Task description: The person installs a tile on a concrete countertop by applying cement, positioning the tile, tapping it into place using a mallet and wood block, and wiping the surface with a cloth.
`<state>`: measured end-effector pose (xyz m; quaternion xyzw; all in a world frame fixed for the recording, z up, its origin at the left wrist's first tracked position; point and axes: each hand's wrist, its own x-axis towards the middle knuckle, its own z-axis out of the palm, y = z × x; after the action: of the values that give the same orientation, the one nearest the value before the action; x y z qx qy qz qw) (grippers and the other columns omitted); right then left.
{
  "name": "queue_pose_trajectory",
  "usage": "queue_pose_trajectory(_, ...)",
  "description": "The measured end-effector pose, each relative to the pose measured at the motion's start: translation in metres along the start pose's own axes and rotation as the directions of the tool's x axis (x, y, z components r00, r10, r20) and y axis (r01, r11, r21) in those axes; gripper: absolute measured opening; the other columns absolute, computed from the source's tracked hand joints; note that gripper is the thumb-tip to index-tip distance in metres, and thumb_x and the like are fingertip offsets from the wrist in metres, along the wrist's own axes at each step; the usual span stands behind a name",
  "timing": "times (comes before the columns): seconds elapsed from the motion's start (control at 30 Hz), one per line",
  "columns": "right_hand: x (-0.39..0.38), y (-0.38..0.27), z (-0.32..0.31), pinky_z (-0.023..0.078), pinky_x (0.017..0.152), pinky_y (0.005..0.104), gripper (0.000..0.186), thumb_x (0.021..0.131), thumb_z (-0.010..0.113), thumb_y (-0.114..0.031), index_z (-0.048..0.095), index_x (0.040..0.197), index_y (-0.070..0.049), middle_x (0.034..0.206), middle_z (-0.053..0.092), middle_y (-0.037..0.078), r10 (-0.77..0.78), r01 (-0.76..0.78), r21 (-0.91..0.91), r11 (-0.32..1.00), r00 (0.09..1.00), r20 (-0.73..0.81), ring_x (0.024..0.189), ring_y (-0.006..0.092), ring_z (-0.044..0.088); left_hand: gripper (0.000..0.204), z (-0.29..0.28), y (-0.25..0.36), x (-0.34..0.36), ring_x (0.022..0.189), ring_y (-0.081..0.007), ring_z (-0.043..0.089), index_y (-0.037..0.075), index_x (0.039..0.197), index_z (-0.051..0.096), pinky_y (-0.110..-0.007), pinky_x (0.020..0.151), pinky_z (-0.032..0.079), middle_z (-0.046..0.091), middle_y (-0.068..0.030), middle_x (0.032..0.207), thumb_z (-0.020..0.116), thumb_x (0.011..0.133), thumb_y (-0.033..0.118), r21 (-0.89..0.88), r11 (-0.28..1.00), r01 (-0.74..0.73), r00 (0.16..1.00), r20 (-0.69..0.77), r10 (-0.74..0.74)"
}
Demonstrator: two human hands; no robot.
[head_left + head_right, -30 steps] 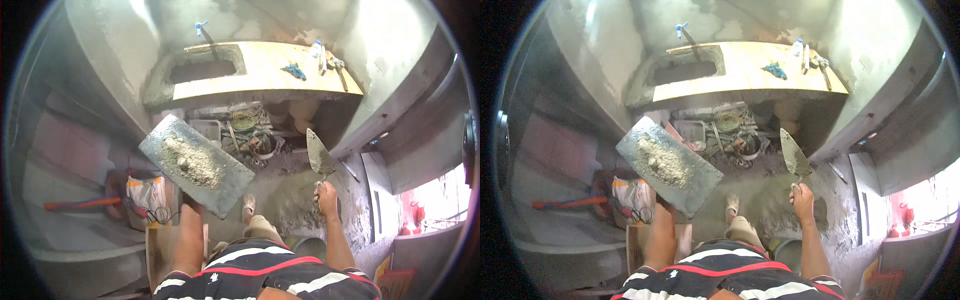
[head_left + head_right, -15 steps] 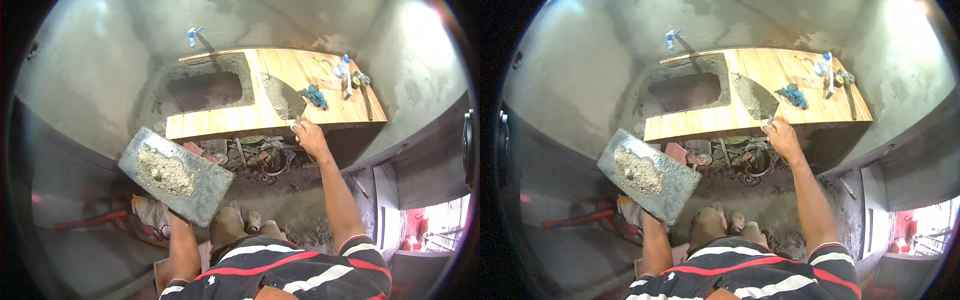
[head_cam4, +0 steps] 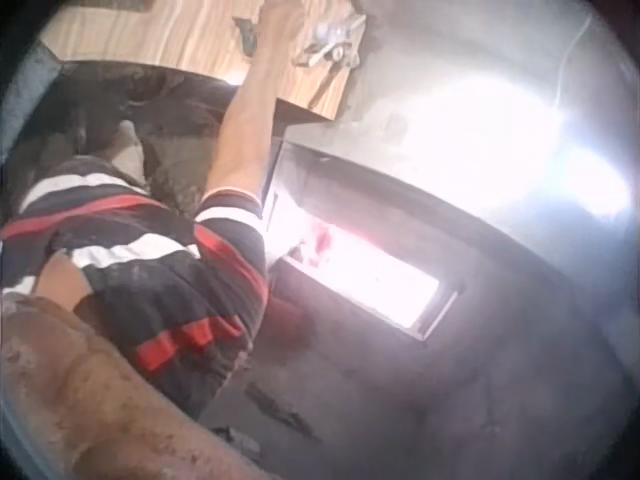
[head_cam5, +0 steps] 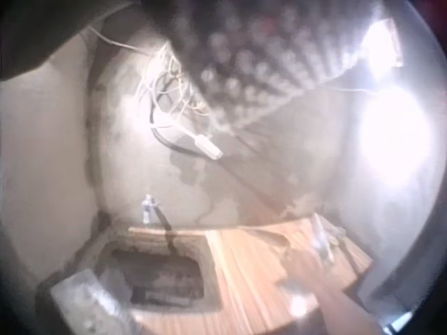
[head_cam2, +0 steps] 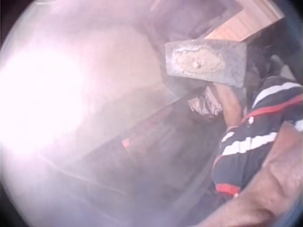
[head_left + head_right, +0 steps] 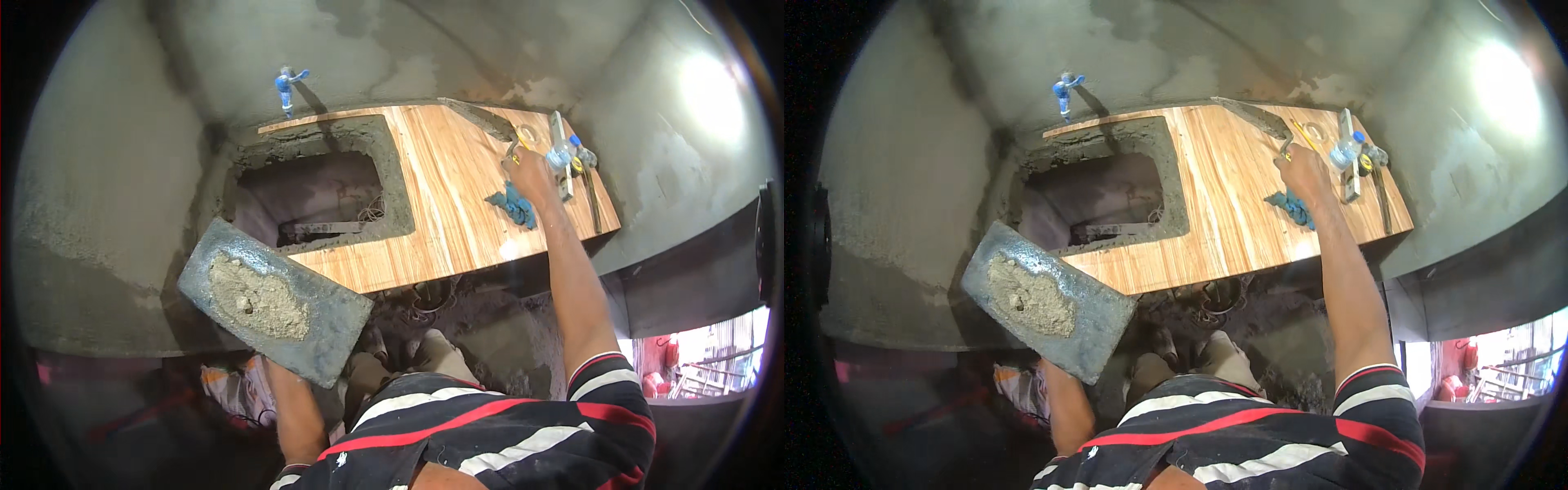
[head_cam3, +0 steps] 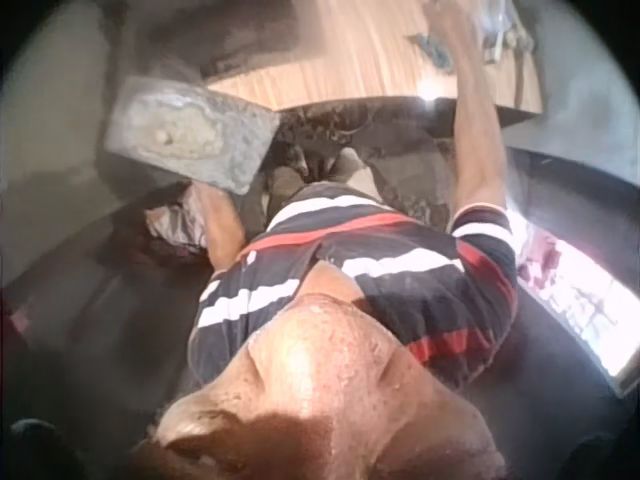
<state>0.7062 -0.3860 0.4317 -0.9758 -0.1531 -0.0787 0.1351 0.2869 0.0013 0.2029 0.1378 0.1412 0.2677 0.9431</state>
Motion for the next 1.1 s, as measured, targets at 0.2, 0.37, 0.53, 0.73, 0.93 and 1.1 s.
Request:
queue_pose_trajectory(0.2,0.086,-0.045,0.033,0.051,0.092,0.0519,0.039,0.090,0.065,-0.034,0.073,0.109,-0.001,0.108,0.072,0.026,-0.107,0.105,0.020,0.994,0.982,0.156,0.105,0.0433,0.067,0.050,0.007,-0.003,0.006,0.123,-0.0276,0.061,0.008,0.147,0.049,-0.044,0.105,0.052,0.059,-0.0116,0.143,0.045,0.108,0.040,-0.014,0.997,-0.073,0.997,-0.041,0.072)
queue_pose_trajectory(0.37,0.153,-0.080,0.071,0.051,0.092,0.0522,0.033,0.091,0.065,-0.031,0.072,0.109,-0.005,0.110,0.071,0.026,-0.281,0.282,-0.016,0.959,0.958,0.048,0.107,0.0438,0.066,0.050,0.005,-0.009,-0.017,0.123,-0.0277,0.060,0.009,0.147,0.049,-0.044,0.106,0.052,0.059,-0.0116,0.143,0.045,0.108,0.040,-0.010,0.987,-0.162,0.980,-0.121,0.160)
queue_pose_trajectory(0.53,0.185,-0.169,0.115,0.052,0.092,0.0528,0.023,0.093,0.060,-0.018,0.072,0.109,-0.006,0.111,0.072,0.023,-0.393,0.398,0.004,0.917,0.905,0.164,0.107,0.0424,0.067,0.051,0.009,-0.013,-0.032,0.124,-0.0278,0.060,0.009,0.148,0.049,-0.044,0.106,0.052,0.058,-0.0116,0.143,0.044,0.108,0.040,0.006,0.970,-0.243,0.953,-0.185,0.240)
queue_pose_trajectory(0.73,0.200,-0.248,0.199,0.056,0.086,0.0520,0.021,0.087,0.063,-0.010,0.074,0.104,-0.005,0.102,0.073,0.023,-0.612,0.611,0.061,0.789,0.791,0.008,0.101,0.0413,0.071,0.051,0.010,-0.021,-0.049,0.124,-0.0279,0.060,0.009,0.148,0.048,-0.044,0.106,0.052,0.058,-0.0117,0.144,0.044,0.109,0.041,0.019,0.951,-0.308,0.917,-0.261,0.302)
queue_pose_trajectory(0.93,0.224,-0.290,0.242,0.055,0.084,0.0533,0.020,0.090,0.060,-0.013,0.072,0.104,-0.005,0.106,0.069,0.024,-0.669,0.668,0.042,0.743,0.738,0.084,0.099,0.0429,0.069,0.051,0.010,-0.030,-0.053,0.124,-0.0280,0.060,0.009,0.148,0.048,-0.044,0.106,0.052,0.058,-0.0117,0.144,0.043,0.109,0.041,0.016,0.946,-0.323,0.898,-0.311,0.312)
queue_pose_trajectory(1.1,0.226,-0.281,0.251,0.057,0.089,0.0504,0.025,0.093,0.056,-0.011,0.075,0.107,-0.004,0.112,0.070,0.024,-0.646,0.648,0.020,0.762,0.757,0.093,0.105,0.0412,0.070,0.052,0.010,-0.032,-0.055,0.124,-0.0281,0.060,0.009,0.149,0.047,-0.044,0.106,0.051,0.057,-0.0118,0.144,0.043,0.109,0.042,0.014,0.949,-0.316,0.897,-0.322,0.304)
